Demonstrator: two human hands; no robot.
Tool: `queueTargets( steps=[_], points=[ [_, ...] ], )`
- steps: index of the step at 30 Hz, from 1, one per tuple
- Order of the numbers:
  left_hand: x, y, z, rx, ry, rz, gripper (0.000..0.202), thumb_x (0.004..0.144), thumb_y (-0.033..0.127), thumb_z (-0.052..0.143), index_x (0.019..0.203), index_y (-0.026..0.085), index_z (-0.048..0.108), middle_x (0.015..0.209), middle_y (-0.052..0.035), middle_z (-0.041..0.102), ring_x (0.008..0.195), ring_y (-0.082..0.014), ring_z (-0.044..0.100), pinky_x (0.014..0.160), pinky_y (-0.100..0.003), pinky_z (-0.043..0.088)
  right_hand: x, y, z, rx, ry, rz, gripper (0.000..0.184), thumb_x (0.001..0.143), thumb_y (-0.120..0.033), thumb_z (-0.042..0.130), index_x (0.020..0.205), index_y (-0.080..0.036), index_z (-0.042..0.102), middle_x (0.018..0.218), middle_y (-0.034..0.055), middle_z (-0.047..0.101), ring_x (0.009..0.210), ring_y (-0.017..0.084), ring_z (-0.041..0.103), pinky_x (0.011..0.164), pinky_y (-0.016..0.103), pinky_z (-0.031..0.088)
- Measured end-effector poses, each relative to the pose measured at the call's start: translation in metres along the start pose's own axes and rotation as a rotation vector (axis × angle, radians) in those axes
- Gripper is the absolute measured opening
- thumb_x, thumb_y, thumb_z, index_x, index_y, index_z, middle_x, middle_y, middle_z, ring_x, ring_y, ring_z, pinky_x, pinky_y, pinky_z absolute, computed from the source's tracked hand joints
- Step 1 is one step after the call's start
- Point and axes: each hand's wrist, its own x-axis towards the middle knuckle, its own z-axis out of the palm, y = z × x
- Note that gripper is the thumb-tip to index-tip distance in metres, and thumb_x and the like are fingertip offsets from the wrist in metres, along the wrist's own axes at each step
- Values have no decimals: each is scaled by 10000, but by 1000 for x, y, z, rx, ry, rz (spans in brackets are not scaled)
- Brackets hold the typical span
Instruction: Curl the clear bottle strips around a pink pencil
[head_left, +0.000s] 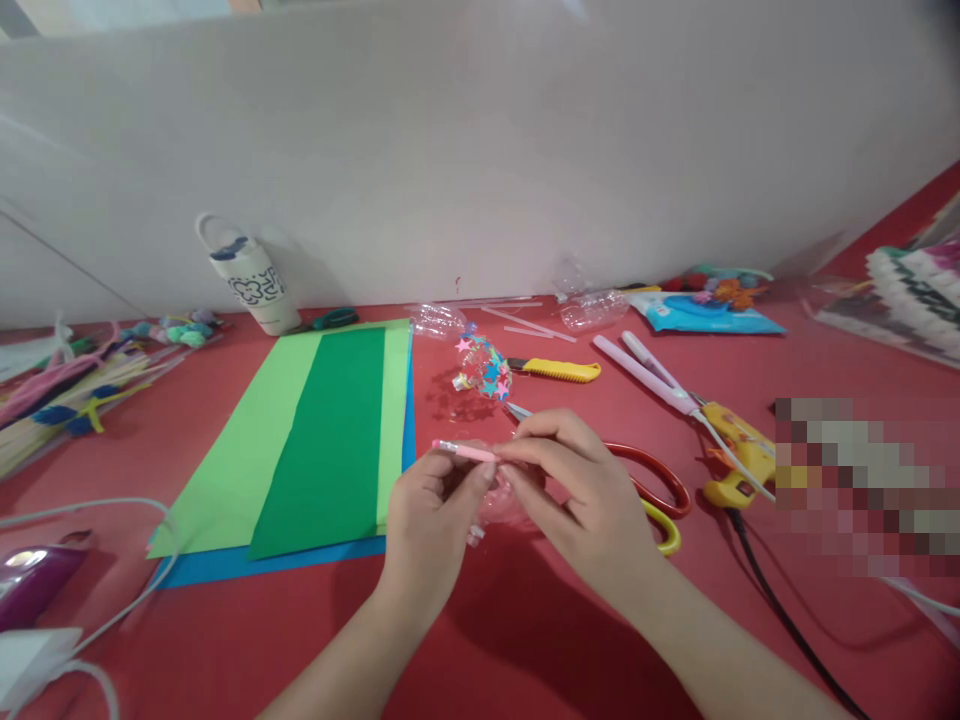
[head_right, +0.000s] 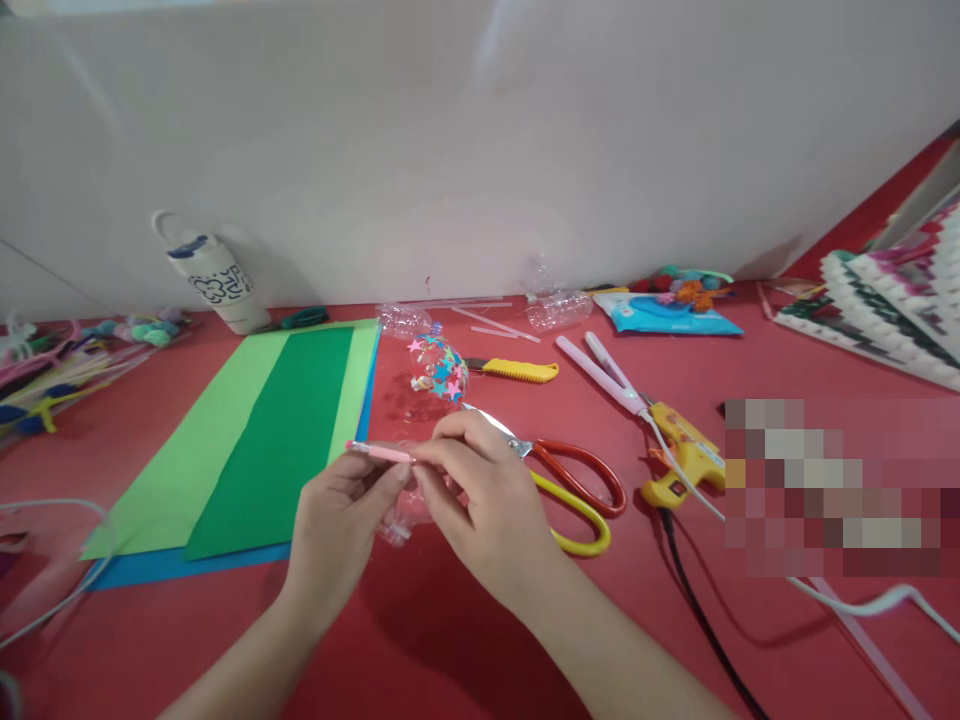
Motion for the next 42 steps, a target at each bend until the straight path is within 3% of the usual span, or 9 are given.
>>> queueTargets(
  steps=[3,6,13,21,31,42],
  points=[
    [-1,0,0,-17,0,-51,131,732,284,651,687,161,650,528,43,581,387,-59,449,348,-161,412,2,0,-2,90,-57,134,104,843,-120,563,842,-185,644,871,23,549,730,123,552,613,235,452],
    [0,-1,1,-18,-11,-33,141,725,297,654,690,161,648,546,36,586,394,-65,454,349,-172,421,4,1,-3,202,-74,255,109,831,-124,582,799,-200,654,850,6,557,692,108,548,576,220,434],
    [0,-3,0,51,-40,38,131,750,274,632,682,162,635,563,28,585,430,-67,475,410,-176,426,5,1,-4,310,-102,302,108,831,-149,570,761,-191,642,805,13,571,704,124,548,607,244,428],
    [-1,-2,0,43,-106,54,112,772,244,608,684,174,602,584,38,562,443,-64,457,408,-169,411,5,15,0,835,-181,652,92,762,-241,675,709,-189,621,648,-36,545,510,72,458,484,218,366],
    [-3,-1,0,118,-105,100,75,780,219,593,747,203,659,670,21,627,503,-81,482,489,-194,432,8,8,-3,569,-164,583,157,829,-277,581,709,-182,615,631,-35,537,516,79,479,496,216,383],
    [-4,4,-1,182,-58,191,84,765,188,604,687,193,638,609,42,576,469,-69,414,468,-198,370,6,8,3,744,-149,677,174,788,-299,632,673,-168,631,565,-38,515,469,72,441,452,211,352]
  ],
)
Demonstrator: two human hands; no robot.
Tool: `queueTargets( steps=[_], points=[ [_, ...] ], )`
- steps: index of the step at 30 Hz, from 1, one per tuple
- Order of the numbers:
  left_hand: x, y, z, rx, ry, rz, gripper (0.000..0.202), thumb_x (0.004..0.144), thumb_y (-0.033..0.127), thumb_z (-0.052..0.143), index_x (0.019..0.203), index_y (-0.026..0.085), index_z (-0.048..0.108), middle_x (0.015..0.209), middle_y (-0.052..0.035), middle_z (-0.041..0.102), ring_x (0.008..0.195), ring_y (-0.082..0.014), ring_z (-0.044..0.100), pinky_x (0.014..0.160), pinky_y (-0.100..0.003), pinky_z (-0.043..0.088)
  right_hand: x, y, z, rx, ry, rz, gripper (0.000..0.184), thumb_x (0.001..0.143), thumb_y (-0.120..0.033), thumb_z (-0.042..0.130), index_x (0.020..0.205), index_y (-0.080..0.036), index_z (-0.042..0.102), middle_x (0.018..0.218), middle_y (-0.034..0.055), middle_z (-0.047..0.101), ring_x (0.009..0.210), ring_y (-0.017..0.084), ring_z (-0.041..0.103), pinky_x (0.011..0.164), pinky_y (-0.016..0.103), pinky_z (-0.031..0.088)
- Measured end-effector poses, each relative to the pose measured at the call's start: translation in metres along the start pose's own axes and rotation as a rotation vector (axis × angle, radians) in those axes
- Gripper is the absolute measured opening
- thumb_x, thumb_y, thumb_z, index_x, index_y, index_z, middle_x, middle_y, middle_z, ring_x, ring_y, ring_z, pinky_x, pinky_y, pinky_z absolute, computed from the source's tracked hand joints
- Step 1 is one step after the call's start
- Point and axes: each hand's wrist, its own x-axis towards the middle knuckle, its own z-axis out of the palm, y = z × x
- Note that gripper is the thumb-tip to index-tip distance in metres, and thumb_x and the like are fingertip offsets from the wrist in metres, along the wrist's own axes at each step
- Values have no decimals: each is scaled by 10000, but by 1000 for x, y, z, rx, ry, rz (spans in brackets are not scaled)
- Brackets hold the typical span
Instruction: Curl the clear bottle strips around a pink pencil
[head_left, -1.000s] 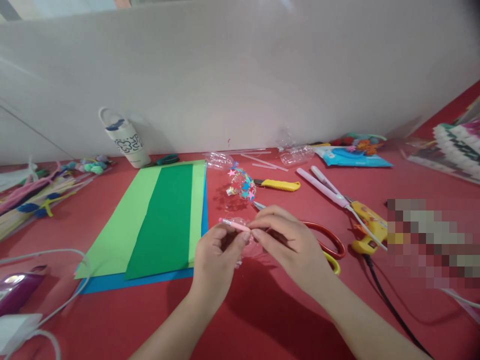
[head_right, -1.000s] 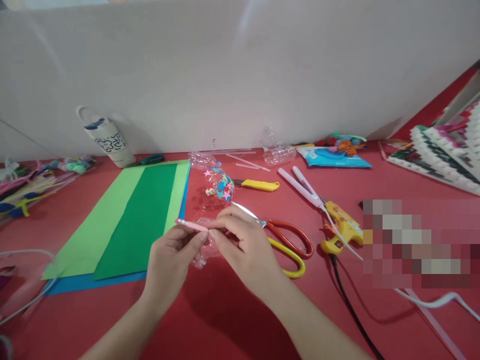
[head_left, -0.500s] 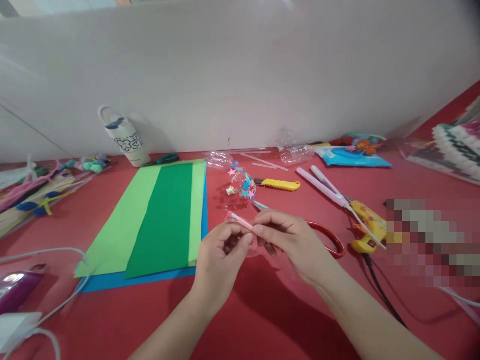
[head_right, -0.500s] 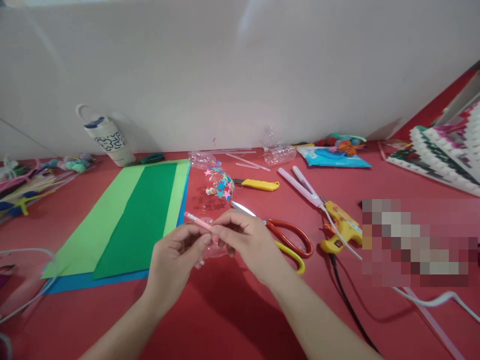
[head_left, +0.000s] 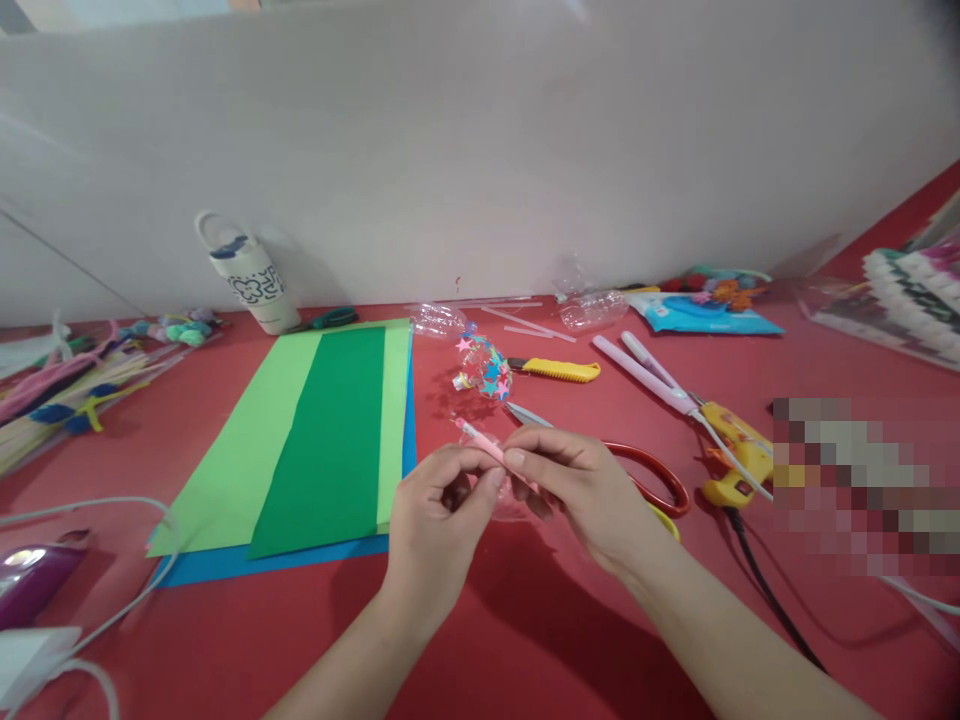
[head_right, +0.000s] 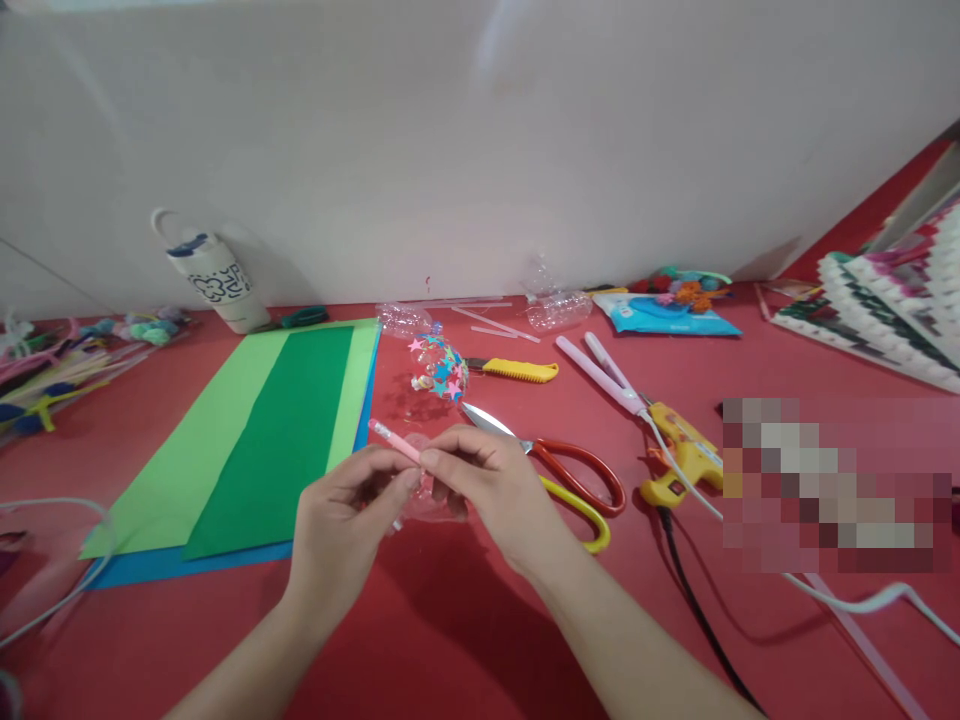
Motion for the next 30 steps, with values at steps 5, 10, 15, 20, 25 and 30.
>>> queueTargets(
  steps=[5,10,15,20,25,30],
  points=[
    [1,0,1,14,3,-58,103,762,197,588,662,185,609,569,50,533,457,-68,411,454,-194,364,-1,-3,3,-94,33,-12,198,792,-321,619,667,-168,628,551,-39,514,458,80,450,460,224,362],
    [3,0,0,14,-19,-83,98,766,205,587,675,183,617,586,47,559,451,-66,412,447,-190,365,-2,-3,2,-175,49,-43,199,801,-302,593,651,-173,616,556,-43,510,441,77,446,464,230,367],
    [6,2,-1,-33,-34,-119,115,752,228,612,647,181,616,539,47,562,452,-75,443,449,-188,382,-2,-3,2,-201,53,-39,212,817,-322,574,670,-173,612,564,-35,512,440,81,450,448,226,359],
    [7,2,-2,-68,5,-133,79,723,232,646,681,181,603,599,33,602,514,-89,495,488,-193,411,-3,-5,2,-220,47,-26,221,814,-333,565,665,-174,599,557,-32,502,443,86,447,455,232,359],
    [6,0,-4,18,-11,-32,68,738,229,648,687,184,645,621,35,605,476,-71,432,471,-192,377,-4,-8,1,-213,6,-36,221,815,-327,555,656,-177,589,538,-33,496,486,100,466,501,237,385],
    [2,-3,-2,60,50,50,88,738,191,640,651,180,632,602,36,575,477,-70,432,463,-185,373,-5,-11,3,-155,-1,50,223,797,-321,588,636,-167,604,558,-23,526,536,102,483,545,233,403]
  ],
)
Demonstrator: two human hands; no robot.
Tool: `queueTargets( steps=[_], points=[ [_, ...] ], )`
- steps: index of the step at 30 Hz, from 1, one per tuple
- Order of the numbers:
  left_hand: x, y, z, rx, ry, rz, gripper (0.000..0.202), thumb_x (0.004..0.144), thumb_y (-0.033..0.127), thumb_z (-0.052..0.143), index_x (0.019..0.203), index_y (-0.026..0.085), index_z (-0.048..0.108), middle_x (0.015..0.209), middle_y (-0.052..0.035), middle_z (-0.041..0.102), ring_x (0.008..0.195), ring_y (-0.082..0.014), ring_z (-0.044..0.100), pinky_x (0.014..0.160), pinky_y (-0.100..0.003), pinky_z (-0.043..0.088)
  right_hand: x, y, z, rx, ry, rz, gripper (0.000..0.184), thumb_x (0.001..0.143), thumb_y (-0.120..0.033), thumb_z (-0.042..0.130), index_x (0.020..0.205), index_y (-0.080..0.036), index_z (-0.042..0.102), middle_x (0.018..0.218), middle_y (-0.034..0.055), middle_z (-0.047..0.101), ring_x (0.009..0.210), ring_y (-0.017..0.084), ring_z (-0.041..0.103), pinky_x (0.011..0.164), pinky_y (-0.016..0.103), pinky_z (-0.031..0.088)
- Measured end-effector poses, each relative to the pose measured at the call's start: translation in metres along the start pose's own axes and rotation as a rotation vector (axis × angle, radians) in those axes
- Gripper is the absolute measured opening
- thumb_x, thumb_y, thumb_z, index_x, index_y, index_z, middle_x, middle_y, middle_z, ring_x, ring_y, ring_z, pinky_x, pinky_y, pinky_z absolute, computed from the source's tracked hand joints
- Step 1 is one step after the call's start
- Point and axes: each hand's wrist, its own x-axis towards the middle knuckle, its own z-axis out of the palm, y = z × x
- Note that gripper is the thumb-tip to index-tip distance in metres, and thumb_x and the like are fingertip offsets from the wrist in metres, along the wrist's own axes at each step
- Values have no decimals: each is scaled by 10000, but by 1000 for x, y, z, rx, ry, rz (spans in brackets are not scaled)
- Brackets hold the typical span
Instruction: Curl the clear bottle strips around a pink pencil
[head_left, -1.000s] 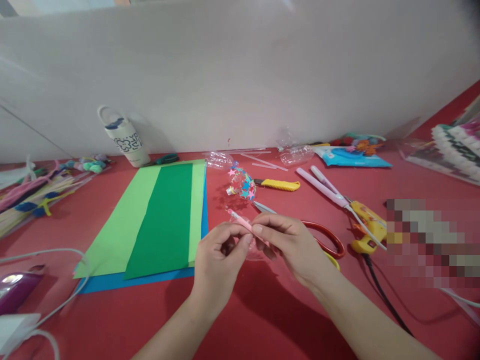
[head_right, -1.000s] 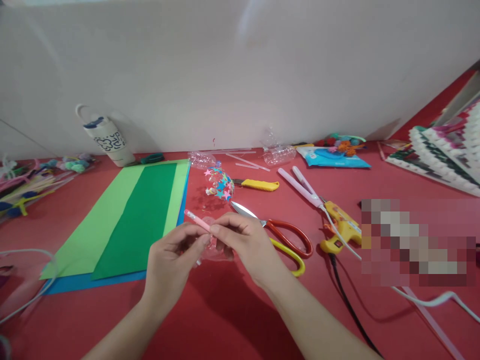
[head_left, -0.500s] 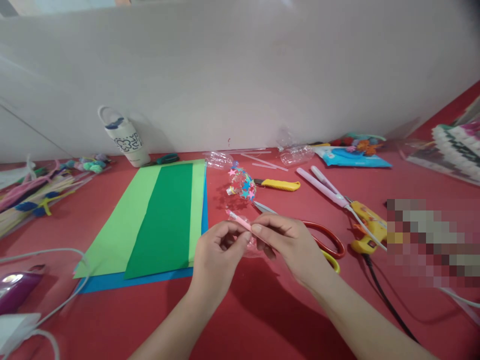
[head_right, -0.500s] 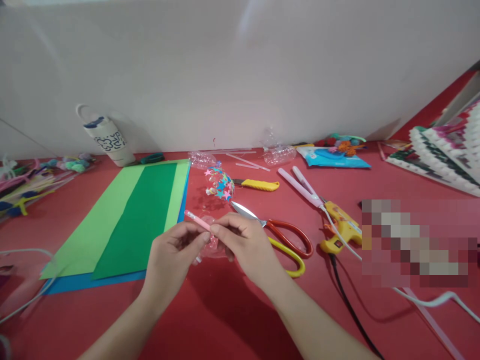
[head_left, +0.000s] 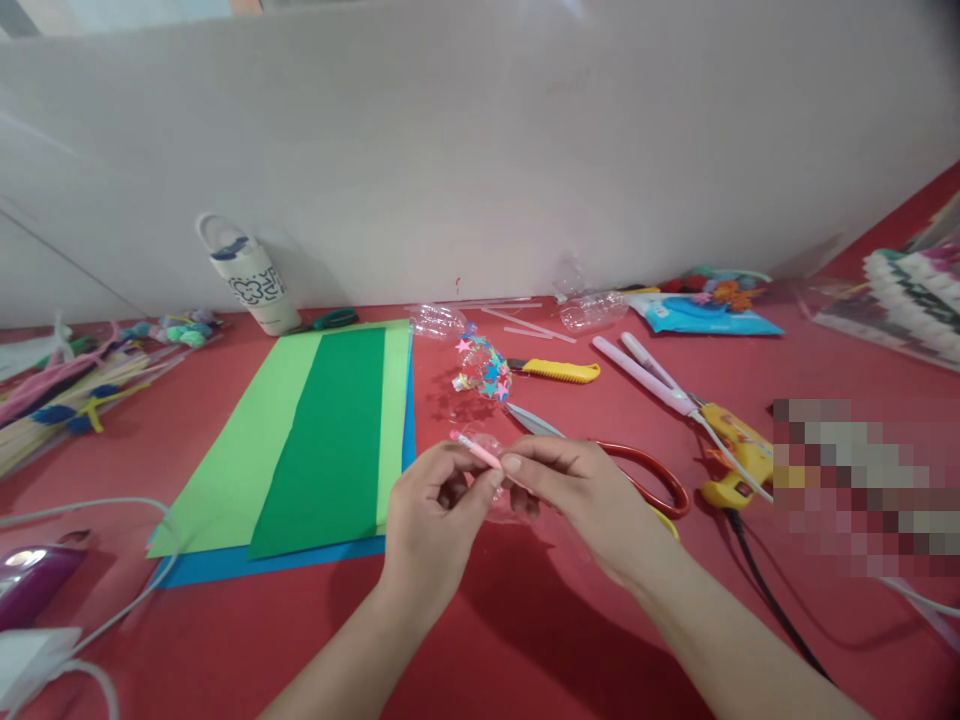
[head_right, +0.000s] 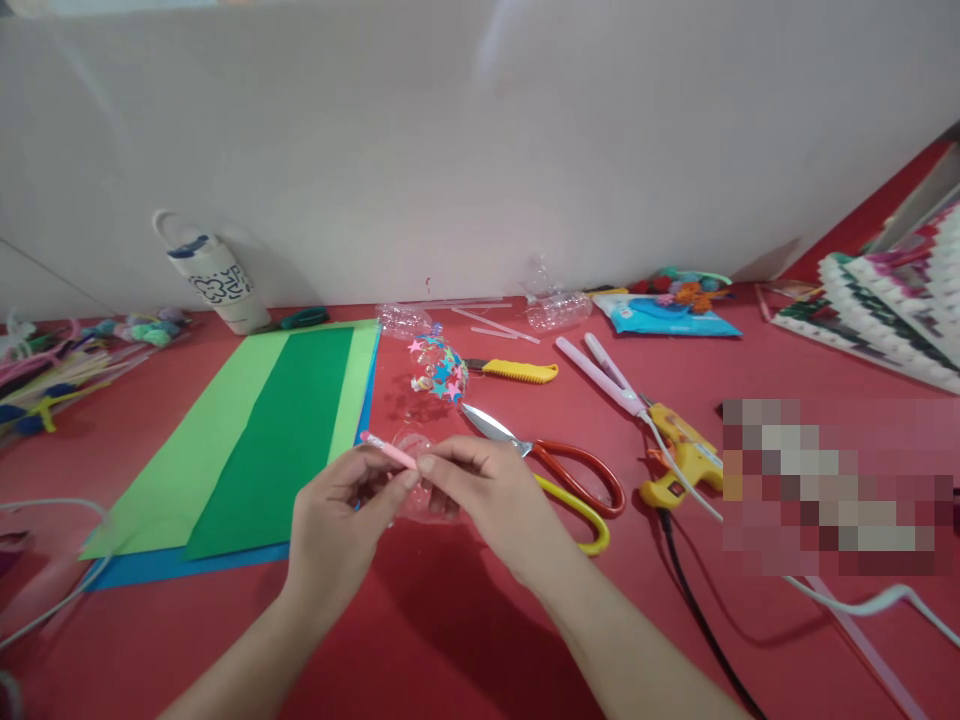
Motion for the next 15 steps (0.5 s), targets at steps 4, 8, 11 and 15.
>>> queueTargets(
  steps=[4,8,11,15],
  points=[
    [-2,-2,3,-25,-8,-45,94,750,221,627,666,182,638,591,29,575,478,-80,445,459,-190,377,-1,1,2,100,37,17,156,766,-310,626,697,-171,615,599,-19,561,527,98,494,526,229,413],
    [-1,-5,2,-19,-8,-77,99,748,258,635,684,183,651,611,16,591,515,-96,469,488,-201,392,-2,0,2,30,55,-90,105,784,-257,592,715,-184,619,632,-16,577,548,103,521,533,227,431],
    [0,-7,1,-4,3,-61,92,746,266,642,705,186,663,633,13,599,540,-103,484,512,-209,396,-3,0,1,-50,60,-139,80,770,-240,604,713,-187,620,666,-18,574,576,101,517,547,227,419],
    [0,-6,0,33,-1,-49,104,733,263,654,672,178,653,582,27,555,511,-96,456,493,-211,374,0,3,-3,31,12,-59,132,726,-279,672,705,-172,598,638,-31,544,564,92,485,509,218,369]
  ],
)
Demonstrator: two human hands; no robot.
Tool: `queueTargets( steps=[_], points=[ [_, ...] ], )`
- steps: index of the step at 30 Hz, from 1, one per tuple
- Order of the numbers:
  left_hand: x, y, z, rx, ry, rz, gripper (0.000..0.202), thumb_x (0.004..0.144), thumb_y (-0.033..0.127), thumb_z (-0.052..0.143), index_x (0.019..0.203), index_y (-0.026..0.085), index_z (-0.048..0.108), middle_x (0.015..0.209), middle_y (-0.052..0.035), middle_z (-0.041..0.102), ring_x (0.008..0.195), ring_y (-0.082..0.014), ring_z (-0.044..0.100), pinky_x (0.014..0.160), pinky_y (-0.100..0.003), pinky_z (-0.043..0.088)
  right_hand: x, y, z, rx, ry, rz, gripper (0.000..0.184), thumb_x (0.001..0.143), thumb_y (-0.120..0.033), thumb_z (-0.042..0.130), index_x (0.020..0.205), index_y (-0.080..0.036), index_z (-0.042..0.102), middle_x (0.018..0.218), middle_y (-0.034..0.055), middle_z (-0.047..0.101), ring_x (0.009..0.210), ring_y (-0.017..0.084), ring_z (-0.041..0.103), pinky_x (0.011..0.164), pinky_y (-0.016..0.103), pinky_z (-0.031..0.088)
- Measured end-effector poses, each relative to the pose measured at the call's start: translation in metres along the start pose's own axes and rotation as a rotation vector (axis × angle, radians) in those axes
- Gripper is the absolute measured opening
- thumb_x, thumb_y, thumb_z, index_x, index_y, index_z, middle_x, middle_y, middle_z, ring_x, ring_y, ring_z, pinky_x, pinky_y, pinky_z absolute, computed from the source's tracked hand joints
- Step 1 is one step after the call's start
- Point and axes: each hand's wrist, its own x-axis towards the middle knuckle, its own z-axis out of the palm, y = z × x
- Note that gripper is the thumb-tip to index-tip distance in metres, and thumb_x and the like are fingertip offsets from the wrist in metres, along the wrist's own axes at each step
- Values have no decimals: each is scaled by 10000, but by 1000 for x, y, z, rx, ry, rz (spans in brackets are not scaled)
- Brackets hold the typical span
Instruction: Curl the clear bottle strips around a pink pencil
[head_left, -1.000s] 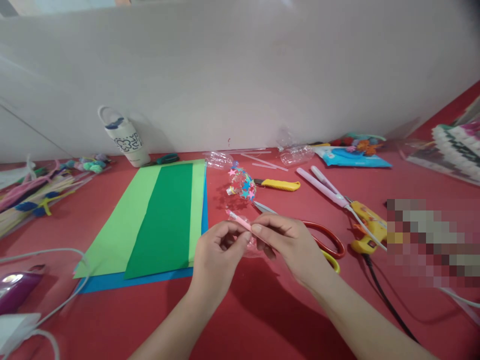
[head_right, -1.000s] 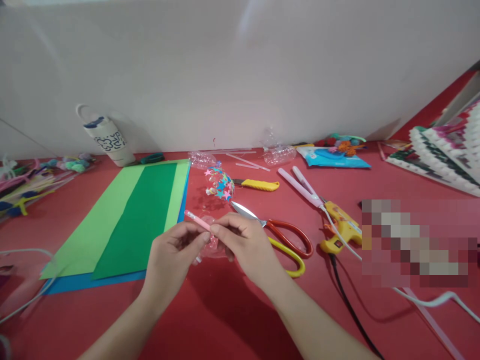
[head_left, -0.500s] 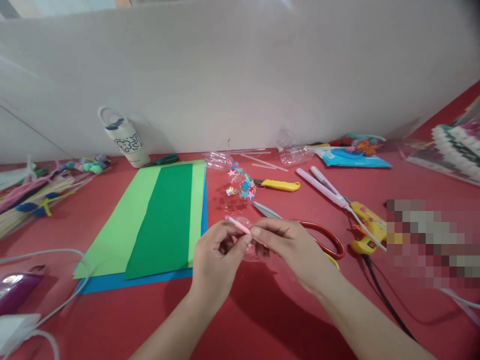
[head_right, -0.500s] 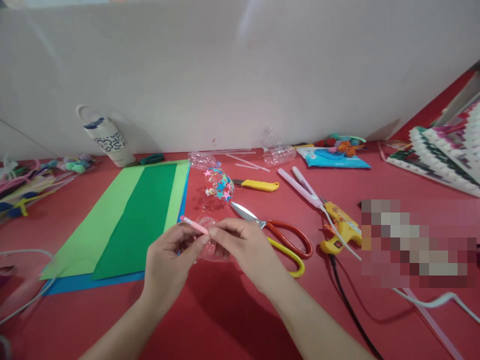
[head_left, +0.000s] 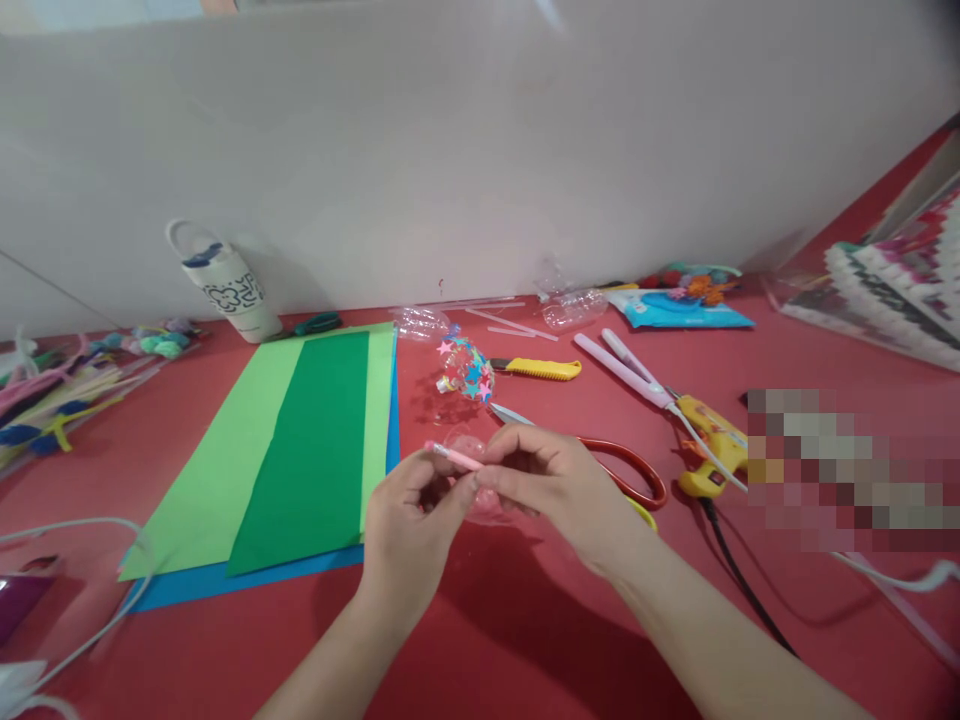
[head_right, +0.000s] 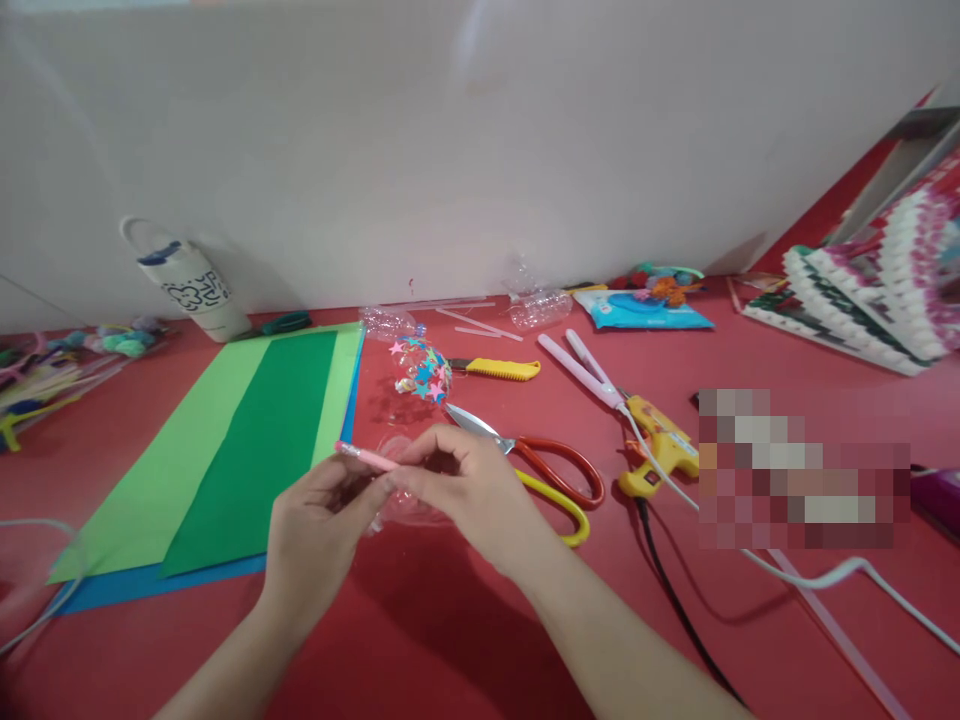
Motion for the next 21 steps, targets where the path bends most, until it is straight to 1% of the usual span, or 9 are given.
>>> queueTargets(
  steps=[3,5,8,11,14,18,21],
  points=[
    [0,2,0,20,-12,-1,96,725,257,656,670,178,658,580,26,564,507,-94,453,483,-207,365,2,1,-2,67,-16,31,158,718,-286,686,689,-168,584,608,-42,520,535,82,457,484,207,340],
    [0,3,0,21,-24,-7,89,726,253,651,676,181,664,580,26,567,501,-92,445,474,-205,359,2,1,-2,38,-2,7,130,743,-275,661,698,-175,591,623,-40,523,530,82,457,476,206,337],
    [1,5,-1,18,-25,-26,95,732,256,647,675,182,660,570,30,553,500,-92,442,477,-205,362,1,0,0,-150,32,-79,97,799,-235,599,716,-184,596,660,-27,547,559,97,478,512,223,361],
    [1,6,-1,29,-12,-26,88,742,243,642,677,184,654,549,42,520,486,-86,423,471,-202,354,-1,0,2,-357,73,-212,124,851,-210,543,731,-189,566,675,-23,531,602,110,479,550,231,365],
    [1,5,-3,59,15,57,62,747,209,647,688,190,649,562,55,487,479,-73,397,460,-194,336,-2,1,3,-404,73,-293,125,879,-214,521,761,-194,554,707,-17,531,638,117,492,572,231,377],
    [2,2,-5,93,52,225,74,746,168,669,691,197,630,660,52,482,493,-57,385,451,-185,325,-4,2,0,-335,18,-269,132,890,-214,517,770,-195,569,716,-17,538,635,112,516,595,230,402],
    [3,2,-5,122,64,297,113,747,138,675,680,198,605,650,60,461,492,-54,373,439,-178,309,-4,1,-2,-262,-32,-242,144,888,-220,518,760,-196,579,713,-19,544,613,104,529,578,227,405]
  ],
)
